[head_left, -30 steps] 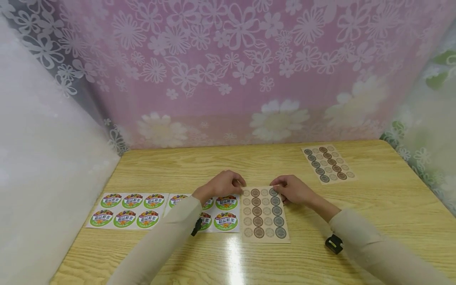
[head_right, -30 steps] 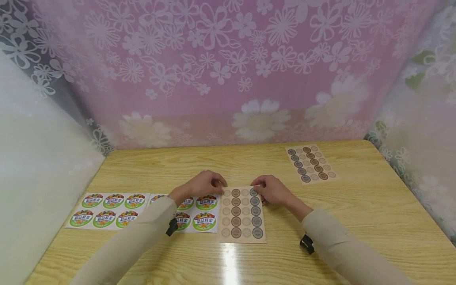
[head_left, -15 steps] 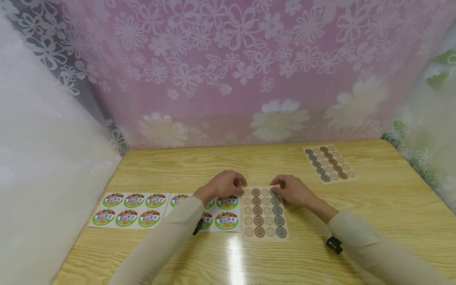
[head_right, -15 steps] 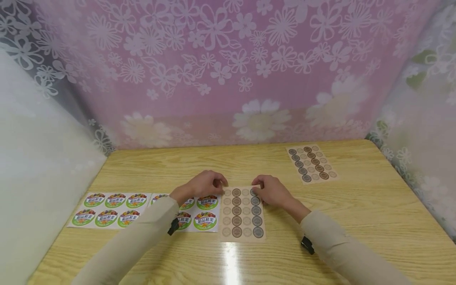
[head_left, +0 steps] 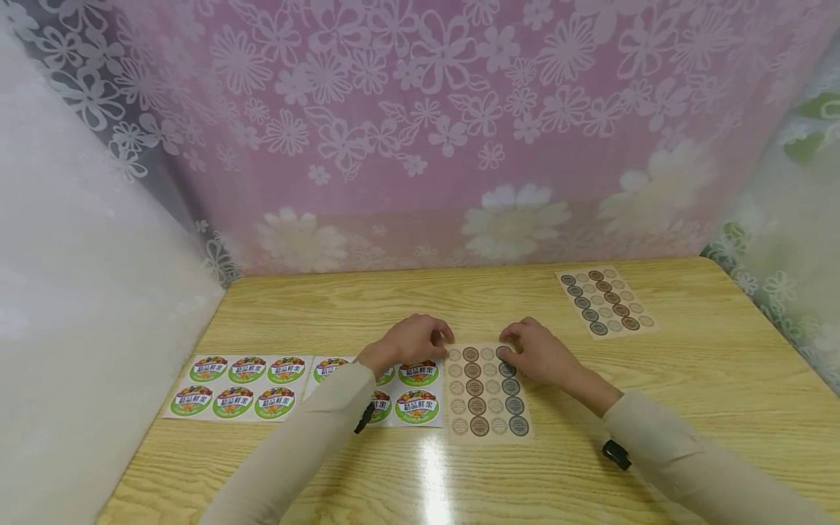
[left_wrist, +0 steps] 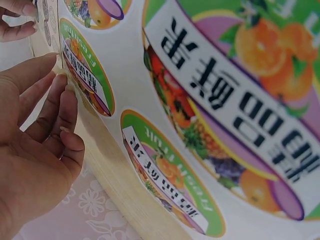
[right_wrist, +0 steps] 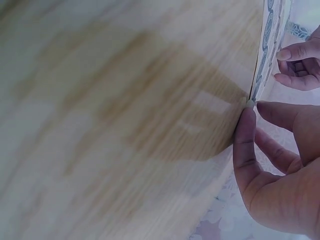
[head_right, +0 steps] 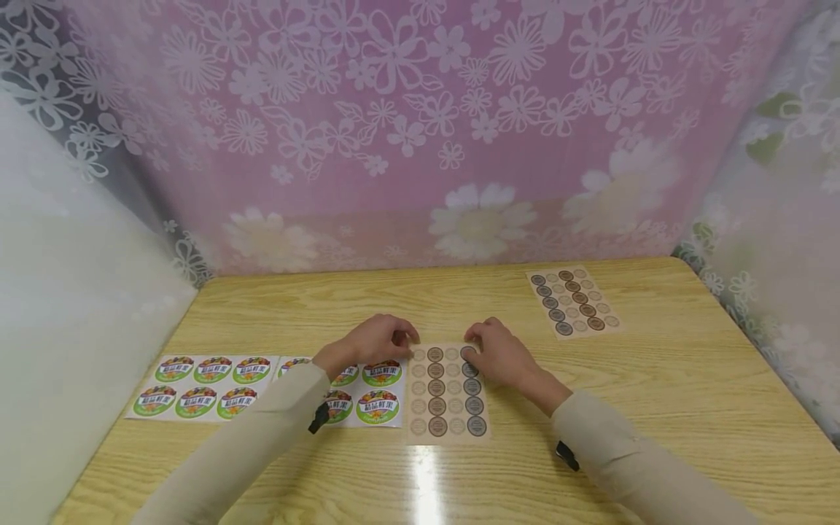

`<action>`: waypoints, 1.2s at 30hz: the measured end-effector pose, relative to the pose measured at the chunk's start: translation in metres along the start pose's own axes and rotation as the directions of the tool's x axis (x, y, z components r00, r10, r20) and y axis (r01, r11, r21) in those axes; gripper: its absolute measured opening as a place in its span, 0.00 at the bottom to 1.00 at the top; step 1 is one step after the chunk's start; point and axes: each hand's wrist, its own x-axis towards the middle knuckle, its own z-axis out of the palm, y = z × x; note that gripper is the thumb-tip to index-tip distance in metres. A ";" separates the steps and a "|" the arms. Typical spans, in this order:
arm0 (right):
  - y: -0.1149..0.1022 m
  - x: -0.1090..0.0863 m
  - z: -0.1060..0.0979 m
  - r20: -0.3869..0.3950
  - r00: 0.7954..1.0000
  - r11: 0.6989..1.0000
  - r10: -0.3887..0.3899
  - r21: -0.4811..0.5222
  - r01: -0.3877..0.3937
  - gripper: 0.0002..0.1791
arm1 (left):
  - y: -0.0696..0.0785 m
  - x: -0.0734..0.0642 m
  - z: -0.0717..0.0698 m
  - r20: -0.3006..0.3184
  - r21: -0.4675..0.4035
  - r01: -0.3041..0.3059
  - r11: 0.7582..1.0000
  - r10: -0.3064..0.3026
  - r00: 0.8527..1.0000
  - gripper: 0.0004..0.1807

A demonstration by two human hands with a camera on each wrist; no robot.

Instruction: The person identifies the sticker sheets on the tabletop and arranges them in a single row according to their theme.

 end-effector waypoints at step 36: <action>0.016 -0.011 -0.024 0.072 0.992 0.993 -0.102 0.065 0.098 0.19 | 0.016 -0.011 0.006 -0.142 0.450 -0.022 0.893 0.096 0.985 0.20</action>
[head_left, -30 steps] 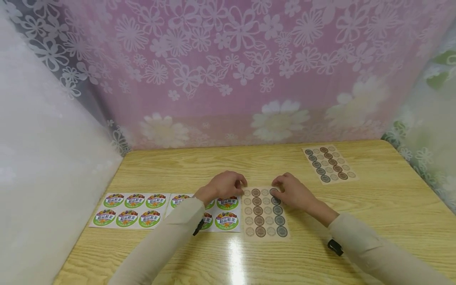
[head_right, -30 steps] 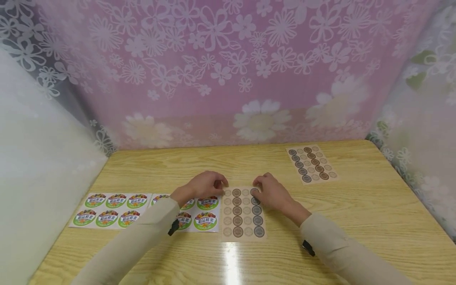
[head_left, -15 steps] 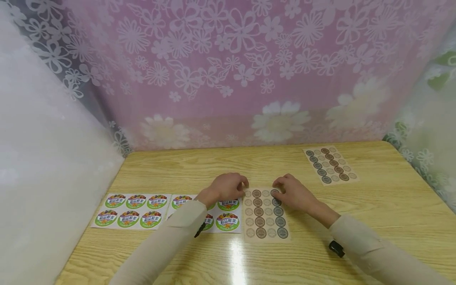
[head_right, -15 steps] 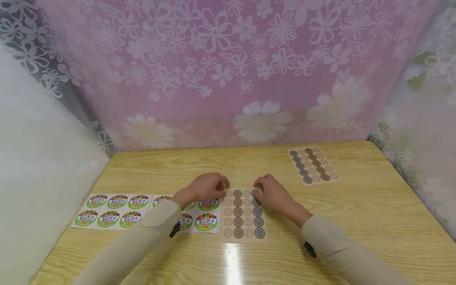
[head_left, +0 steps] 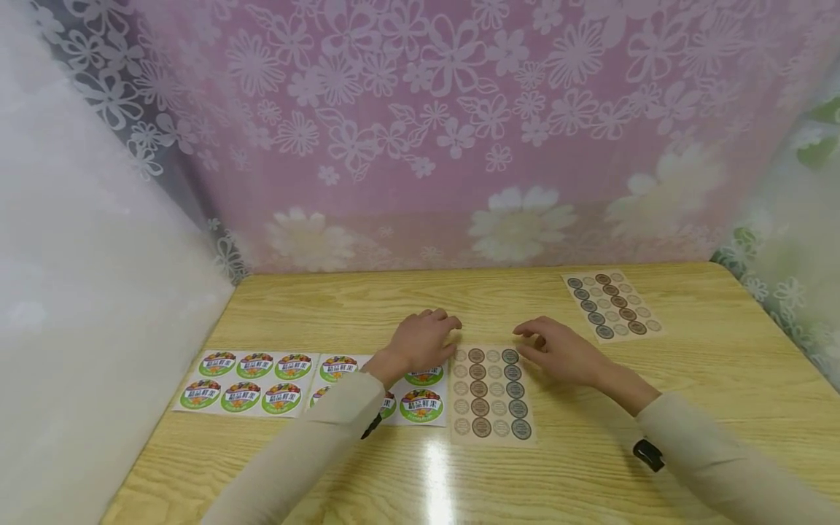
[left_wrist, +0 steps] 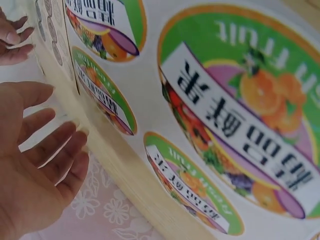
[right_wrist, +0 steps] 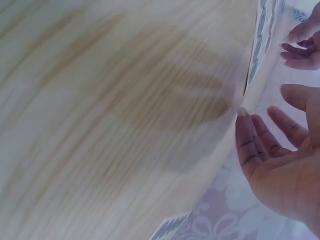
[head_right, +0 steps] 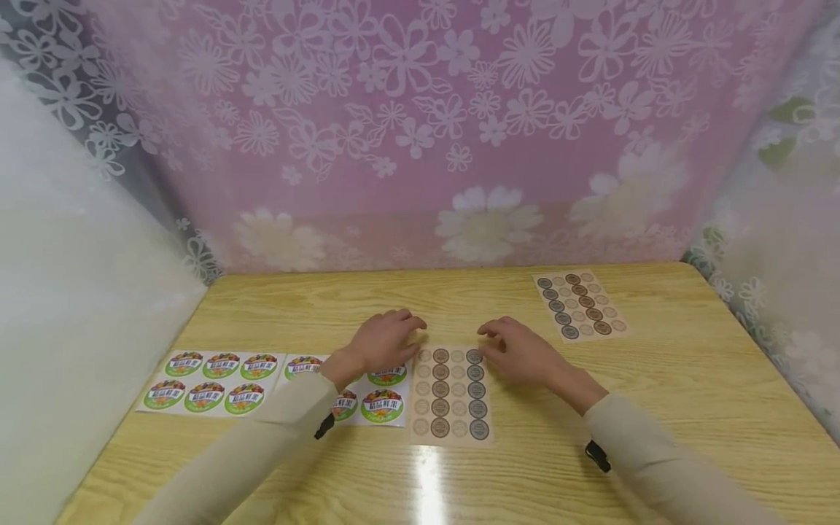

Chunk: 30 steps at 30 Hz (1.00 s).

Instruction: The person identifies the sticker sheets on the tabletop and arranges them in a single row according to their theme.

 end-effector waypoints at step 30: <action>0.081 -0.017 -0.061 -0.059 0.998 0.968 0.002 -0.251 -0.017 0.30 | 0.045 0.044 0.007 -0.073 0.040 -0.048 0.998 0.051 0.996 0.28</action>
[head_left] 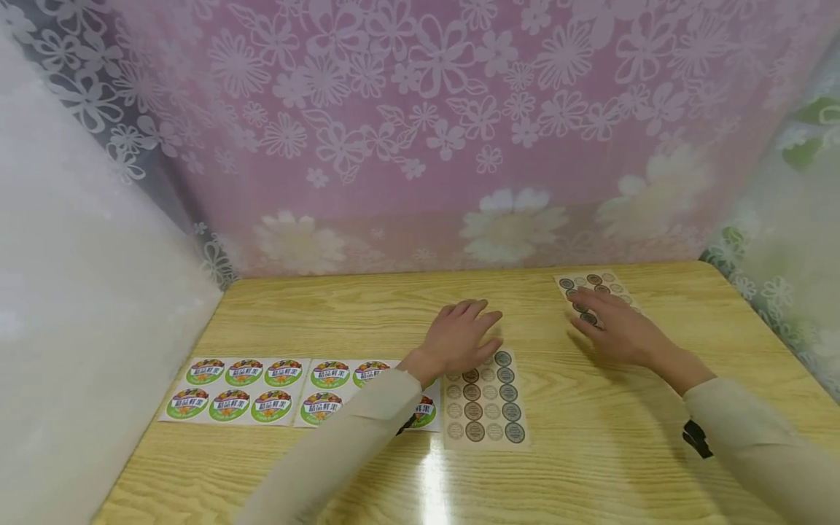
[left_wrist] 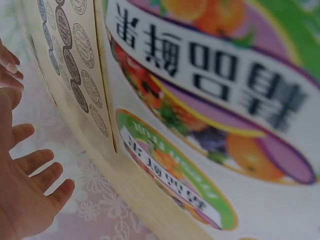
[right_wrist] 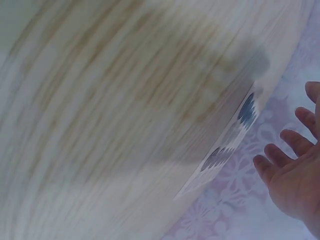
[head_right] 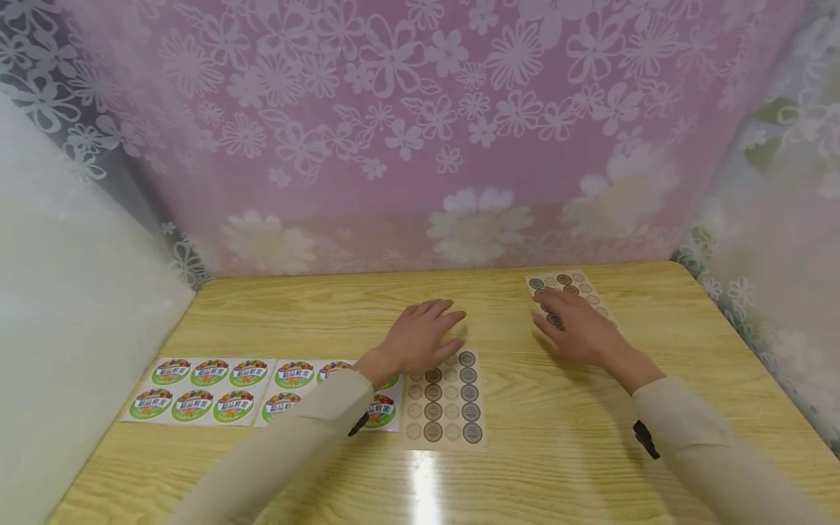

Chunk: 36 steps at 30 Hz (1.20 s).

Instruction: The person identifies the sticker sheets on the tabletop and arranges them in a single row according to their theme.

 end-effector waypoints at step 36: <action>0.060 0.031 -0.014 0.066 0.977 0.979 0.204 -0.002 -0.205 0.34 | 0.041 0.052 0.016 0.048 0.032 -0.038 0.999 0.037 0.998 0.29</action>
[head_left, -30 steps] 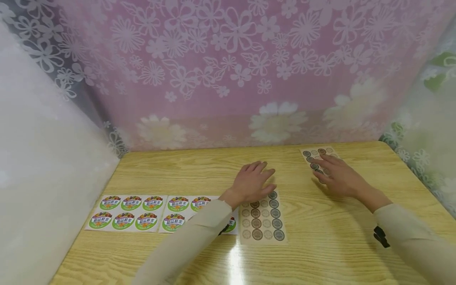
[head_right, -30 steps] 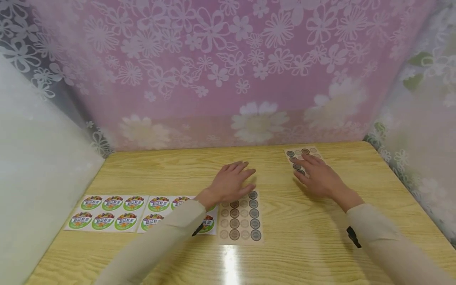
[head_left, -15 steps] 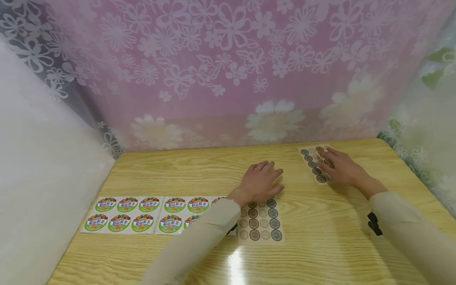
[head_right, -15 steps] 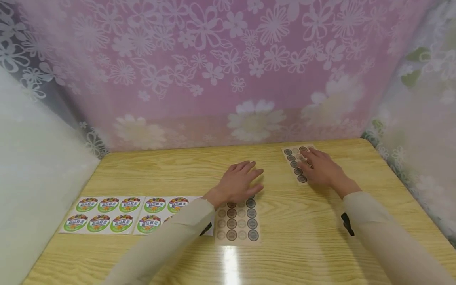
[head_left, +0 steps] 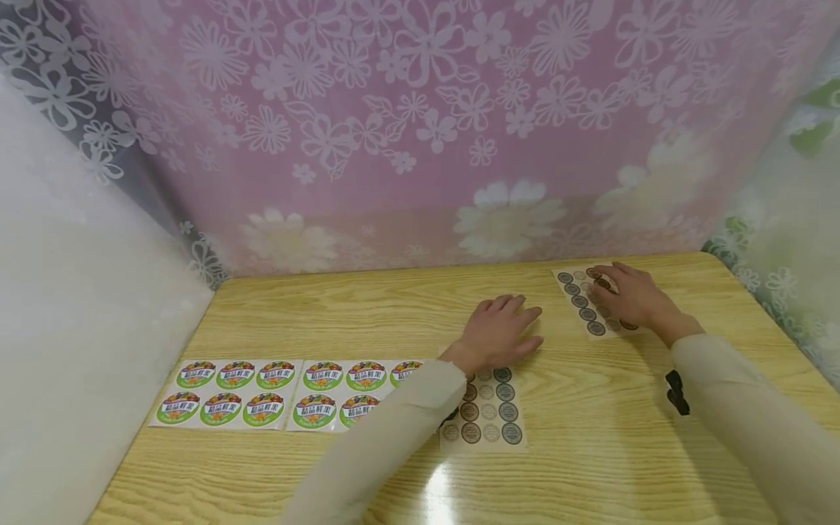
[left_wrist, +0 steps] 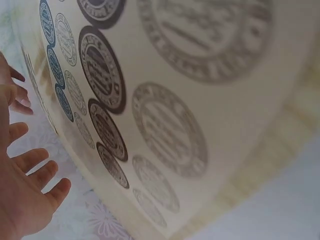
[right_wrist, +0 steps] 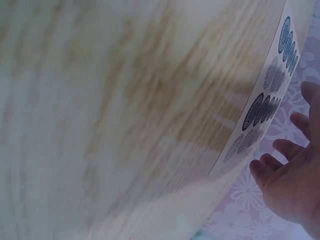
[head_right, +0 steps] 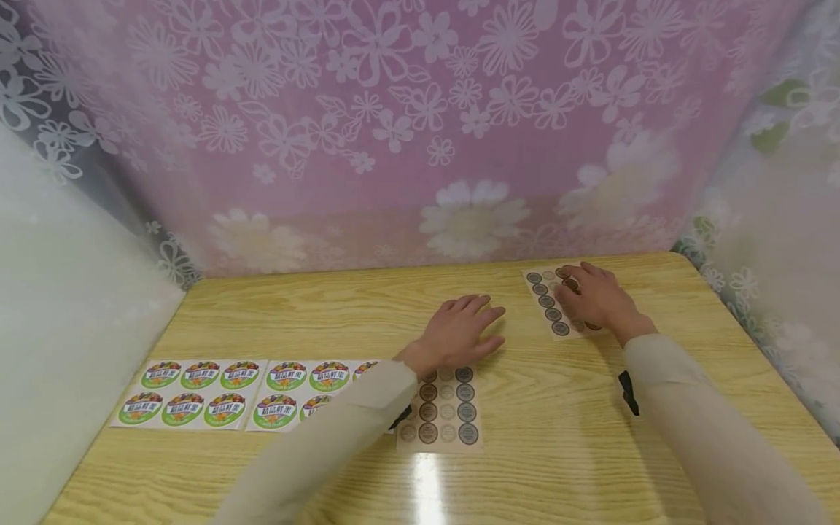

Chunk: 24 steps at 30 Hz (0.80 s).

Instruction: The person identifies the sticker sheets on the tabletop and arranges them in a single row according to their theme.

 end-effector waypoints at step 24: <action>0.006 0.023 -0.004 0.006 0.988 0.988 0.152 -0.006 -0.152 0.44 | 0.004 0.032 0.005 0.025 -0.349 0.186 0.918 -0.189 0.982 0.27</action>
